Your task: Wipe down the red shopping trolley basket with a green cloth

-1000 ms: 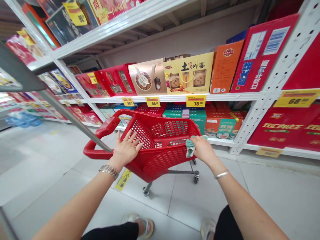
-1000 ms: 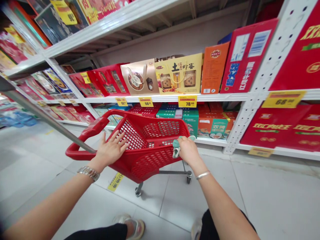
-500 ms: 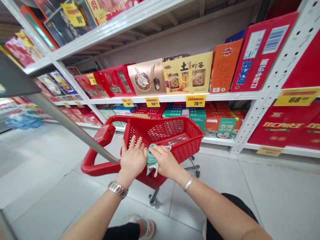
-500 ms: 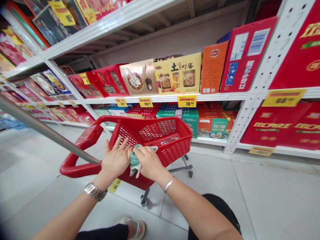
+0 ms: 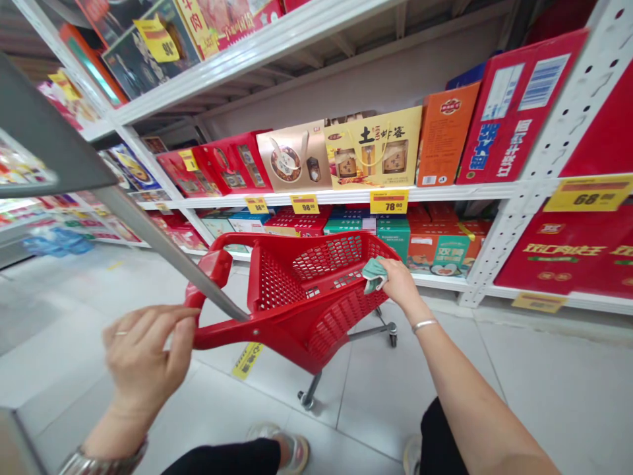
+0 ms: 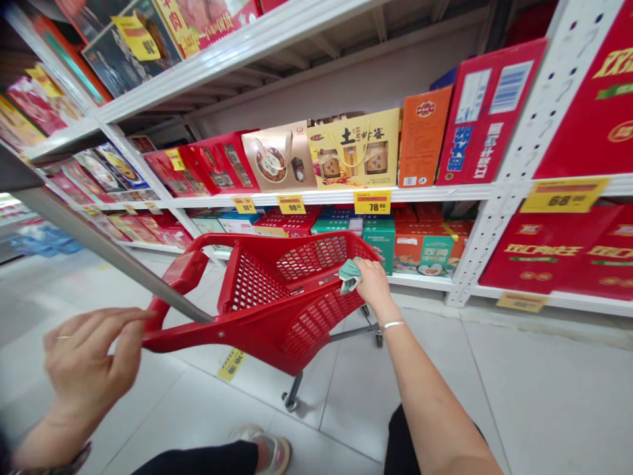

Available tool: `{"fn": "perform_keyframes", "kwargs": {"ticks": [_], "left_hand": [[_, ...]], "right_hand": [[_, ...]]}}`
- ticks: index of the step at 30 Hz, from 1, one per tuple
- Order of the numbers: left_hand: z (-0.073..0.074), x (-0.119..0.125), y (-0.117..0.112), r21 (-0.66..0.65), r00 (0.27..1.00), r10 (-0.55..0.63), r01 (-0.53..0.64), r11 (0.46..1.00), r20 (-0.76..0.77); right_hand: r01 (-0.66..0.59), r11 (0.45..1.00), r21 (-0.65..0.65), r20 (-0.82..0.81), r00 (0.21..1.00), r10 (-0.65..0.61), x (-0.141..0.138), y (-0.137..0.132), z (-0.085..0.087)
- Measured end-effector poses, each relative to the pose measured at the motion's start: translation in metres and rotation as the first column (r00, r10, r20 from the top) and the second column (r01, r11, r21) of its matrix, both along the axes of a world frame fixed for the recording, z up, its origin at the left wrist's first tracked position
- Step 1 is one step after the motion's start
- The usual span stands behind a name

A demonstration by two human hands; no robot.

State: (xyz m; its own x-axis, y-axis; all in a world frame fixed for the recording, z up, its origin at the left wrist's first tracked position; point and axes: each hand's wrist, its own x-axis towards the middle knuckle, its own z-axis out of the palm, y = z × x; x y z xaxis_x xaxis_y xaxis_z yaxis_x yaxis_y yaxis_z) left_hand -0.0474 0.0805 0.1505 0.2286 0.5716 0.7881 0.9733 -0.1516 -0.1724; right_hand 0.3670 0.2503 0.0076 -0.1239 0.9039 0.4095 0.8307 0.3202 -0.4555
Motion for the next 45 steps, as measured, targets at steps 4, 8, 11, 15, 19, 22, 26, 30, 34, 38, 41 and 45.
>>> {"fn": "perform_keyframes", "kwargs": {"ticks": [4,8,11,15,19,22,26,30,34,38,41,45], "left_hand": [[0.002,-0.027,0.045,-0.351,0.974,0.132,-0.059,0.935,0.187],[-0.011,-0.036,0.082,-0.606,0.946,0.167,0.037,0.795,0.277],[-0.017,-0.031,0.085,-0.679,0.957,0.161,0.048,0.733,0.242],[-0.015,-0.008,0.067,-0.703,0.962,0.204,-0.019,0.711,0.180],[-0.014,0.022,0.044,-0.673,0.950,0.243,-0.049,0.738,0.197],[-0.019,0.039,0.029,-0.600,0.937,0.248,-0.054,0.798,0.246],[-0.030,0.058,0.011,-0.490,0.949,0.197,-0.054,0.870,0.246],[-0.032,0.081,-0.008,-0.457,0.974,0.149,-0.054,0.888,0.173],[-0.025,0.101,-0.022,-0.518,0.991,0.086,-0.021,0.855,0.102],[-0.020,0.110,-0.023,-0.534,0.999,0.028,0.000,0.846,0.044],[-0.021,0.113,-0.019,-0.507,1.000,0.023,-0.010,0.862,0.019],[-0.023,0.111,-0.015,-0.516,0.999,0.045,-0.039,0.856,-0.001]], "right_hand": [[-0.122,0.989,0.088,-0.094,0.987,0.130,-0.036,-0.007,-0.001],[-0.281,0.947,0.157,-0.108,0.948,0.299,-0.092,-0.030,0.005],[-0.379,0.890,0.255,-0.185,0.884,0.429,-0.130,-0.050,0.013],[-0.469,0.819,0.331,-0.291,0.775,0.561,-0.159,-0.074,0.031],[-0.530,0.774,0.347,-0.299,0.720,0.627,-0.160,-0.090,0.047],[-0.569,0.753,0.329,-0.286,0.700,0.654,-0.145,-0.095,0.052],[-0.615,0.720,0.322,-0.316,0.647,0.694,-0.115,-0.087,0.044],[-0.554,0.786,0.275,-0.366,0.695,0.618,-0.082,-0.058,0.026],[-0.436,0.873,0.220,-0.380,0.786,0.488,-0.065,-0.035,0.016],[-0.443,0.837,0.321,-0.385,0.746,0.543,-0.082,-0.056,0.030],[-0.447,0.811,0.377,-0.449,0.678,0.582,-0.101,-0.091,0.049],[-0.393,0.839,0.377,-0.559,0.625,0.545,-0.113,-0.118,0.062]]}}
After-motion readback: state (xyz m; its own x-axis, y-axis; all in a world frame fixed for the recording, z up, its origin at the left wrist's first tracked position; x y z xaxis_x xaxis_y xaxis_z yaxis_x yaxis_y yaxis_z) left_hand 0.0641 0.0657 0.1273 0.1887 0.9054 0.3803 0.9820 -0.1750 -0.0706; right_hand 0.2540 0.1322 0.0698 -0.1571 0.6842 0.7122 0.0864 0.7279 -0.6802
